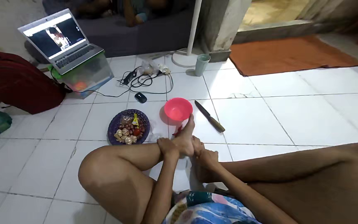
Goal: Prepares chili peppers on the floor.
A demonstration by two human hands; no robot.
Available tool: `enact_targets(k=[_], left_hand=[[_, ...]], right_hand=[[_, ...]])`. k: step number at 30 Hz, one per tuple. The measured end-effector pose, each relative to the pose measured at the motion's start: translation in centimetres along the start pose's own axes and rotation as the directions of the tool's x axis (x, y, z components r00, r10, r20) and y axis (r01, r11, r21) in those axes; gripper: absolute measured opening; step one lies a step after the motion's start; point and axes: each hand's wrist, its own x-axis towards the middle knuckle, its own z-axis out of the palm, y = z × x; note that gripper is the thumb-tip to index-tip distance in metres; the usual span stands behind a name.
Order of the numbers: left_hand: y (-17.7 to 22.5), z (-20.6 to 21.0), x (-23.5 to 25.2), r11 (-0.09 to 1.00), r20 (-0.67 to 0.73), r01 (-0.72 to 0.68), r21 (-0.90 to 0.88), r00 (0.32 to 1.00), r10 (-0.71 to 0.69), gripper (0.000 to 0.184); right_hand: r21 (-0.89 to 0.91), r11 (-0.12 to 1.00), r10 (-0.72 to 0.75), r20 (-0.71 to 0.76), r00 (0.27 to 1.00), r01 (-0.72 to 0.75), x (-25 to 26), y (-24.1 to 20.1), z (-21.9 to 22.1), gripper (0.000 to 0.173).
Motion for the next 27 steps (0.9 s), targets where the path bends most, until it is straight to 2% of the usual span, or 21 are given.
enact_targets(k=[2, 4, 7, 9, 11, 15, 18, 21, 23, 24, 26, 27], left_hand=[[0.2, -1.3, 0.0, 1.0, -0.121, -0.003, -0.001, 0.993, 0.003, 0.057], [-0.2, -2.3, 0.3, 1.0, -0.196, -0.011, -0.004, 0.981, 0.01, 0.057], [-0.8, -2.4, 0.9, 0.996, -0.229, -0.025, -0.09, 0.973, 0.004, 0.064], [-0.9, -1.7, 1.4, 0.997, -0.228, -0.011, -0.075, 0.974, -0.007, 0.065], [-0.8, -1.1, 1.7, 0.999, -0.206, -0.007, -0.032, 0.979, 0.0, 0.065], [-0.3, 0.2, 1.5, 0.998, -0.132, -0.009, 0.054, 0.991, 0.017, 0.066], [0.0, 1.4, 0.9, 0.995, -0.084, -0.031, 0.095, 0.996, 0.039, 0.063], [-0.3, 3.1, 0.6, 0.994, 0.007, -0.059, 0.095, 0.998, 0.059, 0.066], [-0.6, 4.9, 0.5, 0.992, 0.093, -0.1, 0.076, 0.991, 0.093, 0.066], [-0.6, 5.8, 0.6, 0.992, 0.117, -0.114, 0.049, 0.987, 0.108, 0.067], [-0.4, 7.0, 0.9, 0.991, 0.154, -0.133, 0.016, 0.98, 0.129, 0.068], [-0.3, 7.3, 1.3, 0.99, 0.182, -0.137, 0.025, 0.975, 0.13, 0.07]], right_hand=[[-0.058, 0.998, -0.038, 0.015, 0.999, 0.039, -0.5, 0.2, -0.2, 0.062], [-0.155, 0.986, -0.052, 0.053, 0.997, 0.059, -0.2, 0.6, 0.1, 0.049], [-0.195, 0.973, -0.091, 0.17, 0.981, 0.124, -1.1, 0.0, -0.1, 0.045], [-0.212, 0.964, -0.114, 0.218, 0.969, 0.161, -1.2, -0.8, 0.2, 0.046], [-0.226, 0.947, -0.172, 0.247, 0.954, 0.229, -1.2, -2.0, 1.0, 0.049], [-0.287, 0.886, -0.251, 0.366, 0.896, 0.365, -4.4, -5.7, 3.4, 0.055], [-0.351, 0.819, -0.304, 0.405, 0.862, 0.454, -5.1, -8.6, 4.8, 0.052], [-0.179, 0.762, -0.502, 0.444, 0.742, 0.622, -7.0, -9.8, 3.7, 0.046], [-0.1, 0.74, -0.536, 0.51, 0.673, 0.665, -9.2, -9.8, 1.9, 0.044], [-0.104, 0.751, -0.512, 0.53, 0.676, 0.652, -9.5, -9.6, 1.9, 0.043], [-0.126, 0.799, -0.461, 0.501, 0.732, 0.589, -10.1, -8.9, 2.3, 0.041], [-0.167, 0.787, -0.425, 0.549, 0.719, 0.593, -10.6, -9.0, 1.7, 0.04]])
